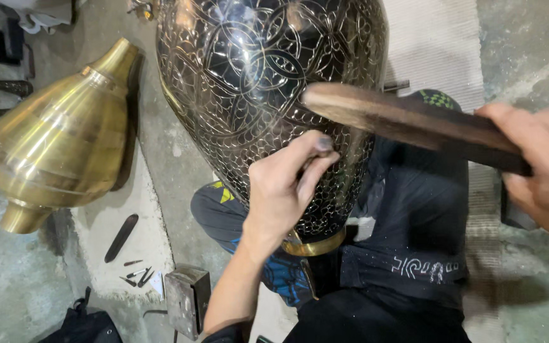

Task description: The person sits on the floor with a large engraved brass vase between their legs. They hold a small punch against the vase surface and strike it with a wooden mallet, working the decorative pattern, and occasionally reposition the vase with both hands.

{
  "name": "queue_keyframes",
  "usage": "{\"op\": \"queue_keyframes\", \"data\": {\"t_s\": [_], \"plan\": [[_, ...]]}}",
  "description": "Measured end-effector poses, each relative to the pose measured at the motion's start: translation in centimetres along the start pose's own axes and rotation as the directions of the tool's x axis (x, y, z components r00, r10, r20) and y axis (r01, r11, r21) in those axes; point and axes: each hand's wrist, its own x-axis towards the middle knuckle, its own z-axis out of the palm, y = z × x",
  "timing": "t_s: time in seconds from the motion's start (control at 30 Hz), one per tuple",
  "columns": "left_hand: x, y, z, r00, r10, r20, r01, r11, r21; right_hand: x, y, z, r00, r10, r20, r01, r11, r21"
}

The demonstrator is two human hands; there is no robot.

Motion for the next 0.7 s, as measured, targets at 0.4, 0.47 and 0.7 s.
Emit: {"op": "queue_keyframes", "data": {"t_s": [0.4, 0.47, 0.7], "plan": [[1.6, 0.6, -0.3, 0.99, 0.061, 0.126, -0.071, 0.994, 0.079, -3.6, 3.3, 1.4, 0.974, 0.187, 0.13, -0.22, 0.921, 0.321], [2.3, 0.6, -0.6, 0.979, 0.064, 0.195, -0.083, 0.992, 0.092, -4.3, 4.2, 1.7, 0.967, 0.193, 0.166, -0.239, 0.913, 0.331], [5.1, 1.0, -1.3, 0.915, 0.13, 0.383, -0.126, 0.991, -0.036, -8.7, 6.9, 5.8, 0.919, 0.341, 0.197, -0.375, 0.91, 0.176]]}}
